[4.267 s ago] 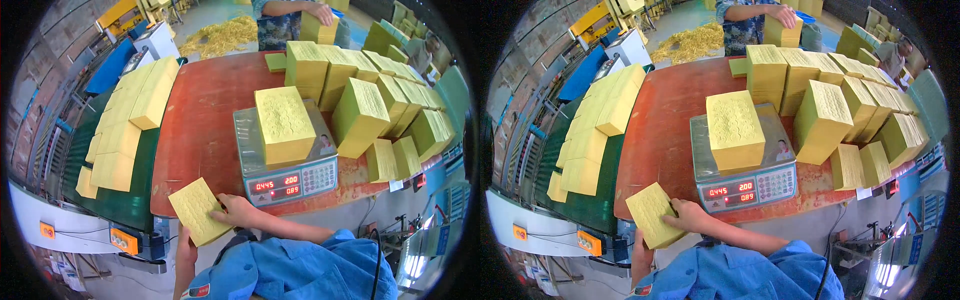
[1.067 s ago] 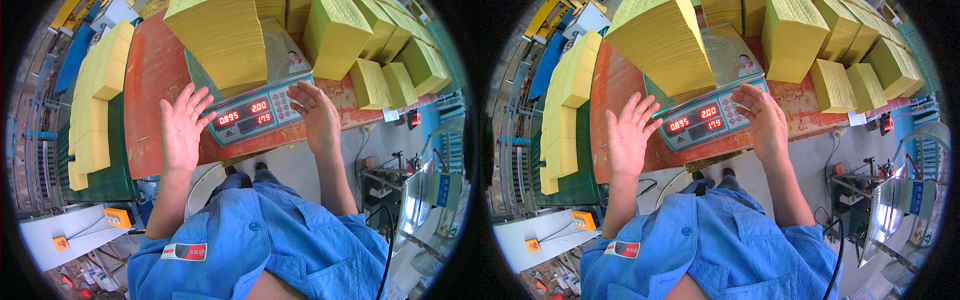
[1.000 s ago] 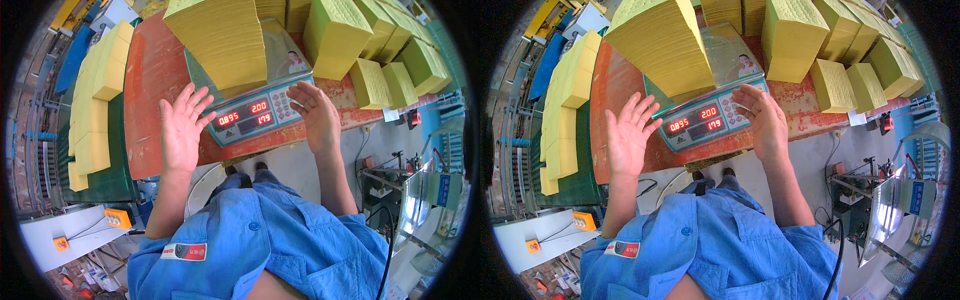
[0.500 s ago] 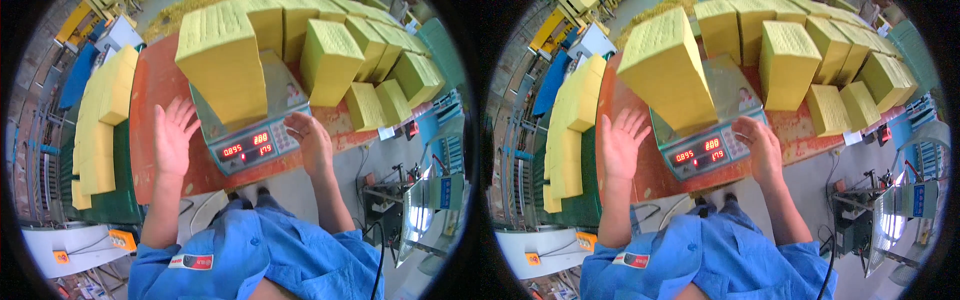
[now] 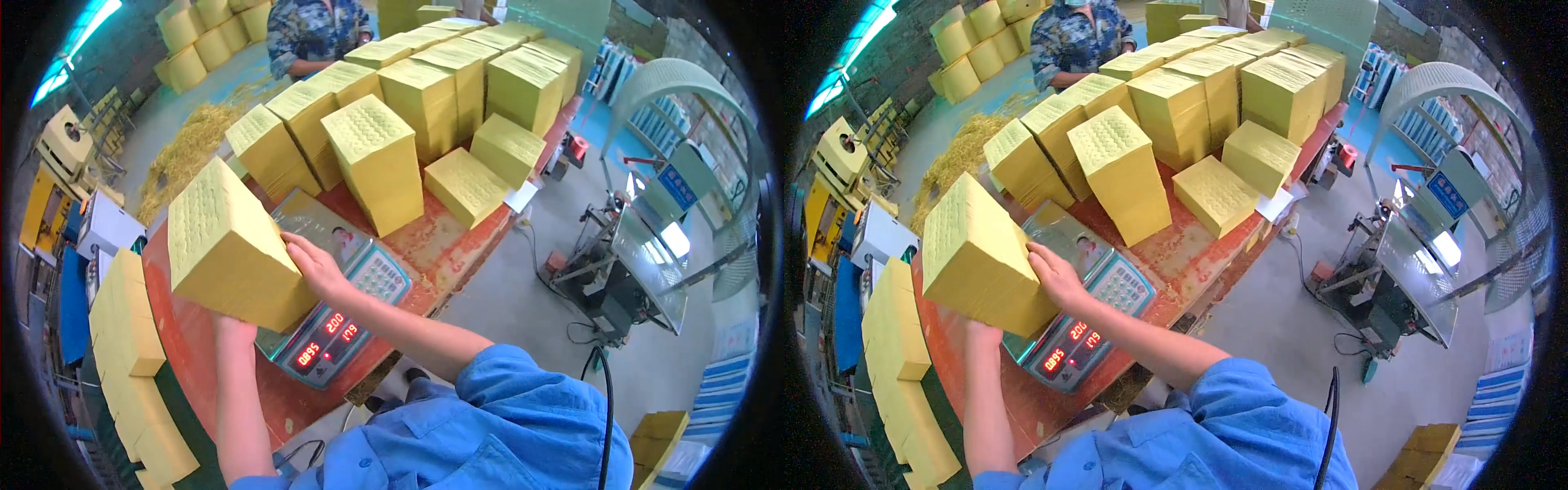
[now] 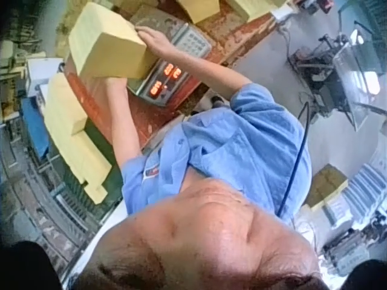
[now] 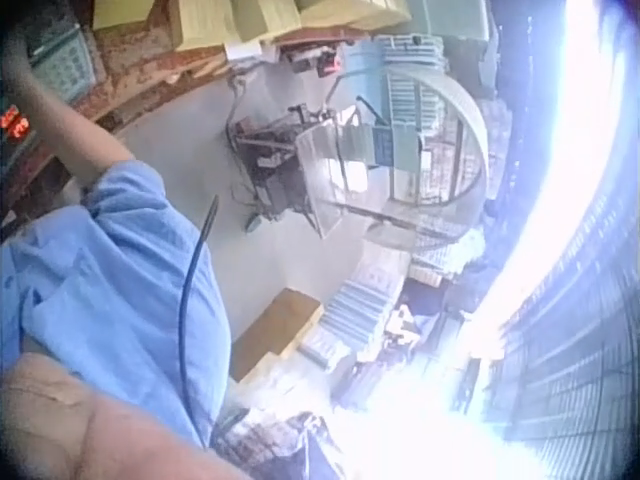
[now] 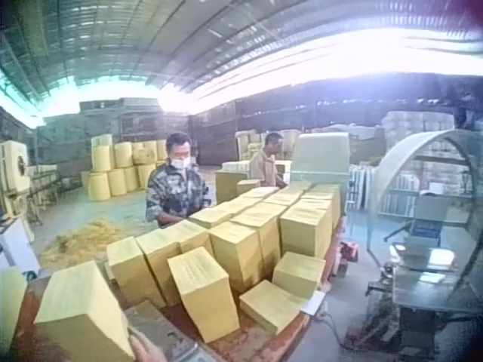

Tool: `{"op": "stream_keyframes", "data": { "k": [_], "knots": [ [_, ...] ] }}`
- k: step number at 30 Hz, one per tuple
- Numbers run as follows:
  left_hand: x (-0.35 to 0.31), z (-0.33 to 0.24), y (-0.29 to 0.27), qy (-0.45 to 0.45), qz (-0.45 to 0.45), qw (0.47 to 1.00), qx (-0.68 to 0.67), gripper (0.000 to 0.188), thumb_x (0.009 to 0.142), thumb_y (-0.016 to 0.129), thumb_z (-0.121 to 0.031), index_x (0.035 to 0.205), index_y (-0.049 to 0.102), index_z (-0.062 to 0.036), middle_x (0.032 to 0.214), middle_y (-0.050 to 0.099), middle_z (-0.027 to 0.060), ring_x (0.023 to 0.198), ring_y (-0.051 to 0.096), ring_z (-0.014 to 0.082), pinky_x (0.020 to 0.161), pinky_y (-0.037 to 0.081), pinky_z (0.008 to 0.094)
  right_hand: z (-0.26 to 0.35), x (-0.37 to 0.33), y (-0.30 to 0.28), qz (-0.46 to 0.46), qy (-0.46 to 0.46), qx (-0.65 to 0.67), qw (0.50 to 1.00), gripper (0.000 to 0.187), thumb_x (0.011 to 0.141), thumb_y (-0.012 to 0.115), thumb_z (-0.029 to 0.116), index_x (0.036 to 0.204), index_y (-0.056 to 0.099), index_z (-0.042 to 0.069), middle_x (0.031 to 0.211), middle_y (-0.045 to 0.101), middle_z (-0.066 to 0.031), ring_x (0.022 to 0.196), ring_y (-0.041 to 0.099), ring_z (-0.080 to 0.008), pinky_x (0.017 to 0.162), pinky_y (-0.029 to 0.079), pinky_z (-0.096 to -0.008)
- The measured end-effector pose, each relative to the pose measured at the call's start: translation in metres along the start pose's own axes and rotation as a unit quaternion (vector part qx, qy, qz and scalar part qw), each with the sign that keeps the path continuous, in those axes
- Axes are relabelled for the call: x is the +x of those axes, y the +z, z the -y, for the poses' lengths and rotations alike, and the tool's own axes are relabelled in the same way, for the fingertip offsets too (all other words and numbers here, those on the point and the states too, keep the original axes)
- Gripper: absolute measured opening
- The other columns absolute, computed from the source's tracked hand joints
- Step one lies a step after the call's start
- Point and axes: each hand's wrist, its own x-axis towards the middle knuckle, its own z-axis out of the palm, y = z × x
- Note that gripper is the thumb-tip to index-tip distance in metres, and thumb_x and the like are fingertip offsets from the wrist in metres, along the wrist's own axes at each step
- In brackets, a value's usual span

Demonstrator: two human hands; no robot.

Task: The person is weighing stacks of yellow paper-like items on a digital scale and organizing them on a table.

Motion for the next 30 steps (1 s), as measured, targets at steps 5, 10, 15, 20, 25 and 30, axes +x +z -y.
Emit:
{"op": "stream_keyframes", "data": {
  "k": [5, 10, 15, 20, 25, 30],
  "knots": [
    [-0.038, 0.012, 0.044, -0.001, 0.03, 0.998, 0.063, 0.054, 0.098, 0.053, -0.035, 0.141, 0.039, -0.006, 0.127, 0.053, 0.0109, 0.112, 0.057, 0.0229, 0.09, 0.053, 0.0416, 0.012, -0.041, -0.031, -0.044, -0.014, -0.028, 0.999, 0.047, 0.099, 0.045, 0.031, 0.134, 0.05, 0.001, 0.135, 0.055, -0.019, 0.127, 0.05, -0.0285, 0.105, 0.038, -0.0346],
    [-0.038, 0.029, 0.033, -0.059, 0.116, 0.991, -0.011, 0.049, 0.099, 0.051, -0.035, 0.138, 0.043, -0.0061, 0.129, 0.054, 0.0117, 0.117, 0.054, 0.0245, 0.095, 0.05, 0.0427, 0.044, -0.078, -0.07, -0.079, -0.017, -0.194, 0.978, 0.047, 0.097, 0.053, 0.032, 0.133, 0.051, 0.001, 0.128, 0.056, -0.0175, 0.119, 0.055, -0.0265, 0.099, 0.043, -0.0351],
    [-0.046, 0.046, 0.062, -0.11, 0.142, 0.98, -0.082, 0.051, 0.101, 0.044, -0.039, 0.142, 0.039, -0.0086, 0.134, 0.051, 0.0115, 0.119, 0.053, 0.025, 0.098, 0.048, 0.0443, 0.026, -0.086, -0.104, -0.072, 0.087, -0.072, 0.991, 0.058, 0.096, 0.055, 0.04, 0.134, 0.046, -0.003, 0.132, 0.053, -0.018, 0.118, 0.054, -0.0237, 0.098, 0.044, -0.0356],
    [-0.035, 0.045, 0.07, -0.146, 0.127, 0.97, -0.146, 0.052, 0.102, 0.041, -0.041, 0.143, 0.039, -0.0082, 0.142, 0.046, 0.0108, 0.128, 0.048, 0.0223, 0.103, 0.045, 0.0408, 0.037, -0.089, -0.103, -0.087, 0.178, 0.152, 0.968, 0.06, 0.099, 0.054, 0.034, 0.143, 0.036, -0.003, 0.138, 0.049, -0.0166, 0.126, 0.05, -0.0226, 0.104, 0.041, -0.0346],
    [-0.069, -0.038, 0.131, -0.133, 0.214, 0.968, 0.014, 0.064, 0.096, 0.047, -0.054, 0.138, 0.05, -0.006, 0.134, 0.056, 0.0086, 0.125, 0.052, 0.0195, 0.105, 0.041, 0.0371, 0.037, -0.098, -0.116, -0.099, 0.173, 0.195, 0.96, 0.043, 0.098, 0.052, 0.021, 0.135, 0.046, -0.001, 0.125, 0.059, -0.0118, 0.11, 0.06, -0.0204, 0.09, 0.05, -0.0315],
    [-0.065, -0.071, 0.13, -0.176, 0.266, 0.943, 0.1, 0.06, 0.093, 0.056, -0.044, 0.136, 0.048, -0.0034, 0.132, 0.057, 0.0117, 0.12, 0.056, 0.0185, 0.102, 0.043, 0.0342, 0.05, -0.094, -0.109, -0.063, 0.214, 0.171, 0.96, 0.044, 0.098, 0.053, 0.027, 0.133, 0.048, 0.0, 0.124, 0.06, -0.0094, 0.106, 0.061, -0.0182, 0.084, 0.051, -0.0318]
  ]
}}
